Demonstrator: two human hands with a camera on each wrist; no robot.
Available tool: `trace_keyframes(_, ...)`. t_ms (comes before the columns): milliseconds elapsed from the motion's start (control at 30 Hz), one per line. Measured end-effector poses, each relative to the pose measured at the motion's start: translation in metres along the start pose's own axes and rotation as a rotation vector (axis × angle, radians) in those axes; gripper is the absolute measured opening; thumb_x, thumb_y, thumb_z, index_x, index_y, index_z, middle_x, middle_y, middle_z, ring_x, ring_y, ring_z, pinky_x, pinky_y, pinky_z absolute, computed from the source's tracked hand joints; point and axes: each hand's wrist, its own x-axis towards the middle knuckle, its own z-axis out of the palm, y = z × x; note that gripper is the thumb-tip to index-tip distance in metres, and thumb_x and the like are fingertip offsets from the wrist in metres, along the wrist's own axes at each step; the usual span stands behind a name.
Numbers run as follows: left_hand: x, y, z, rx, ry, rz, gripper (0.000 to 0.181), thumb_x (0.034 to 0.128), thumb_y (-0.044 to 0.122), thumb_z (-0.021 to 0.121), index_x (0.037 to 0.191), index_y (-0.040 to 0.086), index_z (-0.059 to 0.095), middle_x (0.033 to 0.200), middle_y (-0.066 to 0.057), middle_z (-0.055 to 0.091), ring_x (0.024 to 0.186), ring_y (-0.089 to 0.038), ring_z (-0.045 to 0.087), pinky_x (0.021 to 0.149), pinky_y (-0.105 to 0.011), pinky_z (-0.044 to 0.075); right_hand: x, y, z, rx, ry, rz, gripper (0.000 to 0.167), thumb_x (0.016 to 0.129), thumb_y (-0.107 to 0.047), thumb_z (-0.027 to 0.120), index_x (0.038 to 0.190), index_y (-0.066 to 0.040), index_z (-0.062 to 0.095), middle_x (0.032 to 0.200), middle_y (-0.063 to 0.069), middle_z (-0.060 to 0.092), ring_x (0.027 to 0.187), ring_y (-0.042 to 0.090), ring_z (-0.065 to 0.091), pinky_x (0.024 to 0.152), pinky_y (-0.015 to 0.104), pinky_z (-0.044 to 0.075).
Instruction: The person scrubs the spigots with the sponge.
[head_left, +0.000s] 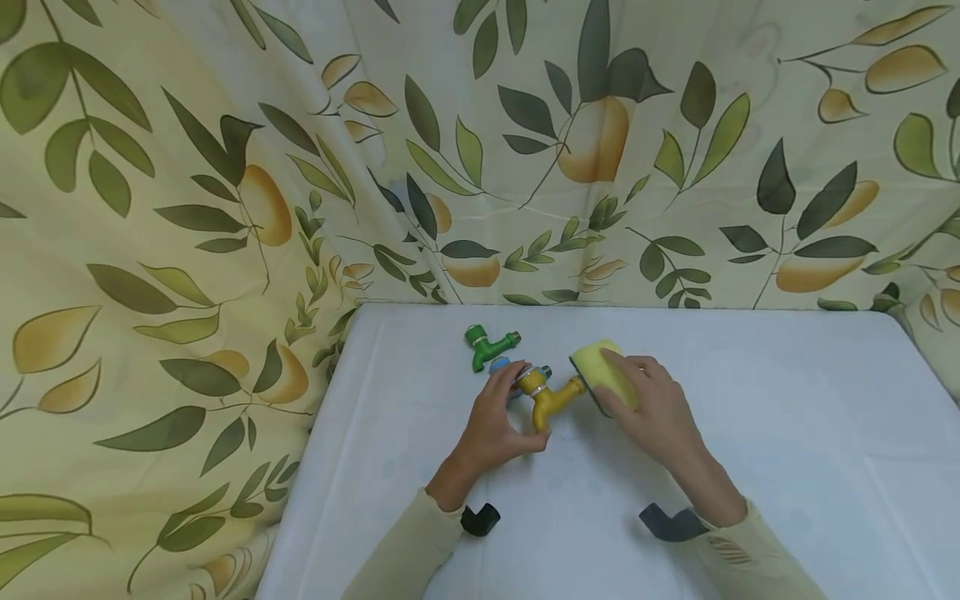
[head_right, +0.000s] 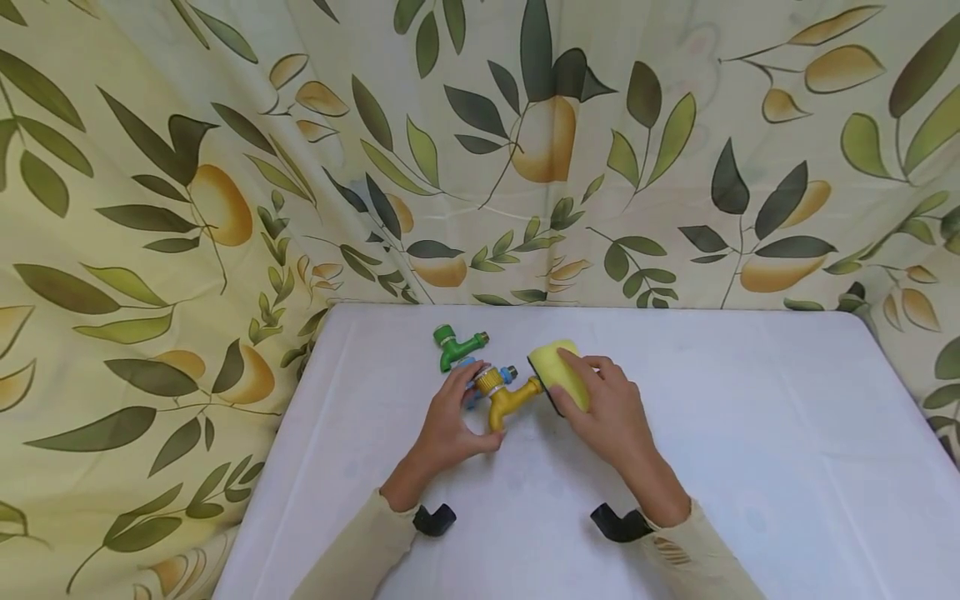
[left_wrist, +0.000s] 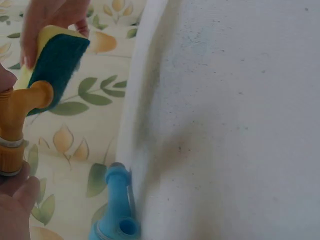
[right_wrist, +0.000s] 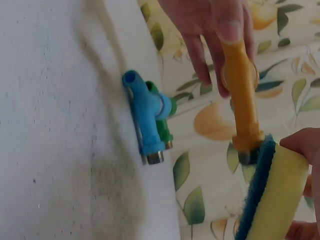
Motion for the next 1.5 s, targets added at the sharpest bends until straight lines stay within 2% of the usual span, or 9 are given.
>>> trace_keyframes(200, 0.004, 0.004, 0.0, -0.022, 0.035, 0.055, 0.093, 0.0697, 0.015, 0.091, 0.148, 0.007, 0.041, 0.147, -0.011, 0.046, 0.128, -0.02, 0.056, 0.102, -0.044, 0.055, -0.002, -0.012, 0.0, -0.099, 0.182, -0.243, 0.05, 0.082, -0.038, 0.076, 0.129, -0.019, 0.07, 0.11, 0.018, 0.067, 0.083, 0.032, 0.061, 0.062, 0.046, 0.044)
trace_keyframes(367, 0.005, 0.012, -0.003, -0.03, 0.059, 0.098, 0.094, 0.0676, 0.017, 0.092, 0.147, 0.01, 0.043, 0.147, -0.009, 0.048, 0.127, -0.018, 0.056, 0.105, -0.036, 0.053, -0.002, -0.016, -0.006, -0.079, 0.278, -0.225, 0.05, 0.082, -0.032, 0.076, 0.128, -0.015, 0.07, 0.107, 0.02, 0.066, 0.084, 0.033, 0.059, 0.063, 0.047, 0.041)
trace_keyframes(533, 0.008, 0.02, -0.006, 0.025, 0.078, 0.219, 0.097, 0.0645, 0.02, 0.092, 0.147, 0.007, 0.043, 0.146, -0.011, 0.049, 0.129, -0.021, 0.055, 0.108, -0.033, 0.05, -0.004, -0.028, -0.013, -0.053, 0.279, -0.312, 0.049, 0.081, -0.035, 0.075, 0.127, -0.016, 0.072, 0.106, 0.019, 0.067, 0.083, 0.032, 0.059, 0.066, 0.048, 0.041)
trace_keyframes(633, 0.01, 0.024, -0.007, 0.06, 0.083, 0.271, 0.099, 0.063, 0.022, 0.093, 0.146, 0.004, 0.043, 0.146, -0.012, 0.05, 0.129, -0.022, 0.055, 0.109, -0.033, 0.05, -0.001, -0.032, -0.016, -0.054, 0.309, -0.284, 0.049, 0.081, -0.033, 0.075, 0.126, -0.014, 0.072, 0.105, 0.019, 0.067, 0.084, 0.032, 0.059, 0.065, 0.049, 0.042)
trace_keyframes(700, 0.01, 0.026, -0.008, 0.061, 0.075, 0.28, 0.1, 0.0628, 0.022, 0.094, 0.146, 0.004, 0.042, 0.146, -0.013, 0.05, 0.13, -0.022, 0.055, 0.109, -0.032, 0.05, -0.001, -0.034, -0.016, -0.028, 0.307, -0.268, 0.049, 0.081, -0.031, 0.076, 0.127, -0.014, 0.071, 0.106, 0.018, 0.067, 0.086, 0.031, 0.058, 0.066, 0.048, 0.041)
trace_keyframes(867, 0.01, 0.03, -0.01, 0.069, 0.058, 0.28, 0.101, 0.0638, 0.022, 0.093, 0.148, 0.003, 0.041, 0.146, -0.013, 0.049, 0.131, -0.021, 0.055, 0.11, -0.03, 0.048, -0.007, -0.04, -0.015, 0.007, 0.26, -0.381, 0.047, 0.089, -0.043, 0.07, 0.128, -0.016, 0.071, 0.11, 0.017, 0.067, 0.089, 0.029, 0.059, 0.069, 0.048, 0.042)
trace_keyframes(1033, 0.01, 0.033, -0.011, 0.074, 0.064, 0.294, 0.101, 0.0626, 0.022, 0.093, 0.147, 0.002, 0.041, 0.145, -0.014, 0.05, 0.129, -0.022, 0.056, 0.109, -0.029, 0.049, -0.006, -0.042, -0.017, 0.013, 0.297, -0.33, 0.047, 0.087, -0.038, 0.071, 0.128, -0.016, 0.07, 0.109, 0.017, 0.066, 0.088, 0.028, 0.057, 0.07, 0.048, 0.042)
trace_keyframes(1267, 0.013, 0.033, -0.01, 0.113, 0.056, 0.318, 0.1, 0.0647, 0.023, 0.092, 0.148, 0.001, 0.041, 0.145, -0.014, 0.049, 0.131, -0.022, 0.055, 0.11, -0.027, 0.047, -0.008, -0.049, -0.014, 0.038, 0.236, -0.424, 0.054, 0.098, -0.059, 0.056, 0.127, -0.016, 0.072, 0.109, 0.013, 0.066, 0.091, 0.025, 0.058, 0.071, 0.047, 0.043)
trace_keyframes(1500, 0.011, 0.031, -0.007, 0.191, 0.03, 0.305, 0.098, 0.0675, 0.028, 0.092, 0.147, 0.001, 0.042, 0.145, -0.013, 0.049, 0.129, -0.02, 0.056, 0.109, -0.023, 0.047, -0.008, -0.048, -0.015, -0.025, 0.188, -0.425, 0.044, 0.088, -0.042, 0.069, 0.127, -0.021, 0.072, 0.109, 0.015, 0.066, 0.086, 0.025, 0.055, 0.07, 0.046, 0.043)
